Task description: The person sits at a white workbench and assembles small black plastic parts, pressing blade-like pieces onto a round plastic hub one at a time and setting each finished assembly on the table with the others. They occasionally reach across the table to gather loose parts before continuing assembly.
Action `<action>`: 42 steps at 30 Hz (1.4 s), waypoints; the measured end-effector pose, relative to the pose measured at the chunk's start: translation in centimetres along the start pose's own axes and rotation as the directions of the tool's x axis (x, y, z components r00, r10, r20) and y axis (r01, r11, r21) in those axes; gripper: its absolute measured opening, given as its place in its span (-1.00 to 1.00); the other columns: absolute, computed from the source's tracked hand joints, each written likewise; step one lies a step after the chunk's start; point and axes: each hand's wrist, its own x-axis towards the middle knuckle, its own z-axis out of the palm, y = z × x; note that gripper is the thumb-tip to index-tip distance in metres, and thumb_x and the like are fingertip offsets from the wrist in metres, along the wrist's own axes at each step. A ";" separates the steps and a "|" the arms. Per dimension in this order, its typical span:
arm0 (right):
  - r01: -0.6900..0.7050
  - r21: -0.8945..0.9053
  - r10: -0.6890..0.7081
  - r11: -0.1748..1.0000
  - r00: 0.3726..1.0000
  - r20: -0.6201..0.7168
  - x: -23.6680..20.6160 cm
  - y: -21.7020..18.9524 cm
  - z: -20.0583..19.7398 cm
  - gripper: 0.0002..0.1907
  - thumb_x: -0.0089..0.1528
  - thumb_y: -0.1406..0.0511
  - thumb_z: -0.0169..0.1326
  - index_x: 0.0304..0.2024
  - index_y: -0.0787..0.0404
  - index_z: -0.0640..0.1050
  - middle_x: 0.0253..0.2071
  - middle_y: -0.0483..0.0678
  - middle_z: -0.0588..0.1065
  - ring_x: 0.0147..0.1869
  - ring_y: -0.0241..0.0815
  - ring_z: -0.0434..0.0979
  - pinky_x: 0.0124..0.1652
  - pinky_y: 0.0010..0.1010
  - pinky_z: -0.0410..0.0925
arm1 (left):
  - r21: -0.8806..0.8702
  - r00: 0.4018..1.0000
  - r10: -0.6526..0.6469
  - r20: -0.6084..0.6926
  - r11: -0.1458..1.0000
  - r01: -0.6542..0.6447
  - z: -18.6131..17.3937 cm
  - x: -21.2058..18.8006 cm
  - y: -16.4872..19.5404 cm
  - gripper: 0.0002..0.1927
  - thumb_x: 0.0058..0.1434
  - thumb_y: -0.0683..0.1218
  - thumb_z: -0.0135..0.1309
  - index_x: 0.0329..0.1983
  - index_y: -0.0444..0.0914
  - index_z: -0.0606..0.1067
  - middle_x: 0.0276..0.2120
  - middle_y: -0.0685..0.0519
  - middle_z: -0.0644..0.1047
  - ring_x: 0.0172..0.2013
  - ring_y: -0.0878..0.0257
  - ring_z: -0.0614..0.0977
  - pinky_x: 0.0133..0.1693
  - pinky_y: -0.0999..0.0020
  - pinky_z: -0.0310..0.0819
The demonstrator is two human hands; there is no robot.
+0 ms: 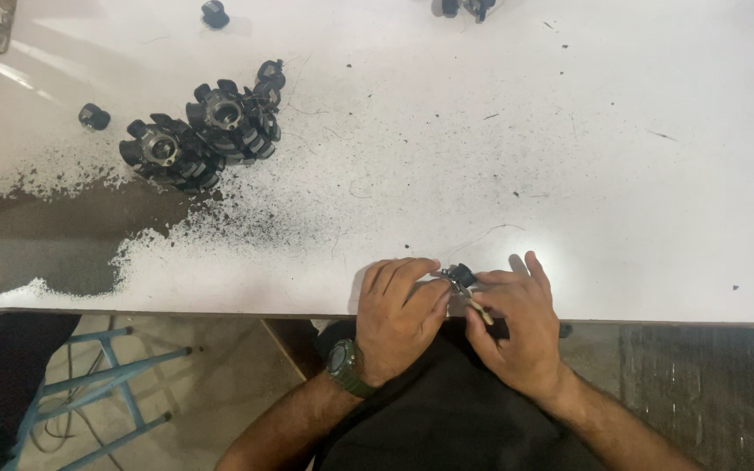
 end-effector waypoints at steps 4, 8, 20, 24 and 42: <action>0.002 -0.048 0.000 0.999 1.000 0.025 1.0 -0.6 0.1 -0.61 0.04 0.47 0.29 -0.12 0.18 0.47 -0.11 0.04 0.56 0.11 0.01 0.57 0.44 0.24 0.09 | -0.028 1.000 -0.010 -0.012 1.000 0.009 0.0 -0.1 -0.2 -0.78 0.15 -0.17 0.29 -0.14 -0.23 0.58 0.04 0.01 0.53 0.07 0.08 0.57 0.14 0.04 0.39; 0.010 -0.056 -0.008 0.998 0.999 0.031 1.3 -0.5 0.5 -0.61 0.03 0.47 0.30 -0.14 0.19 0.47 -0.13 0.02 0.56 0.10 -0.01 0.58 0.44 0.27 0.08 | -0.022 0.999 0.019 -0.044 1.000 -0.020 0.2 0.0 -0.6 -0.79 0.17 -0.17 0.30 -0.13 -0.21 0.58 0.08 0.01 0.51 0.12 0.09 0.55 0.17 0.05 0.39; -0.024 -0.053 0.026 0.998 0.999 0.035 1.4 -0.1 0.5 -0.65 0.01 0.46 0.30 -0.18 0.18 0.51 -0.16 -0.01 0.56 0.10 -0.05 0.58 0.46 0.25 0.09 | 0.066 0.993 0.106 -0.058 0.993 -0.102 0.4 0.7 -0.5 -0.84 0.23 -0.16 0.30 -0.13 -0.23 0.62 0.09 0.00 0.52 0.14 0.11 0.51 0.12 0.09 0.40; -0.034 -0.045 0.035 0.998 0.999 0.018 1.2 -0.1 0.4 -0.65 0.01 0.46 0.30 -0.19 0.17 0.51 -0.16 -0.01 0.56 0.10 -0.05 0.58 0.46 0.23 0.10 | 0.013 0.999 -0.033 -0.014 0.999 0.034 0.3 0.6 -0.1 -0.84 0.21 -0.15 0.30 -0.16 -0.23 0.61 0.02 0.03 0.52 0.07 0.11 0.53 0.08 0.10 0.38; 0.127 -0.035 -0.126 0.991 0.992 0.025 0.7 -0.1 1.7 -0.64 0.08 0.53 0.27 -0.13 0.19 0.49 -0.19 -0.06 0.56 0.18 -0.09 0.60 0.42 0.16 0.15 | -0.106 0.989 -0.119 0.093 0.986 0.128 -1.4 0.9 -0.6 -0.83 0.17 -0.18 0.22 -0.16 -0.22 0.58 -0.07 0.08 0.59 0.09 0.14 0.54 0.16 0.09 0.25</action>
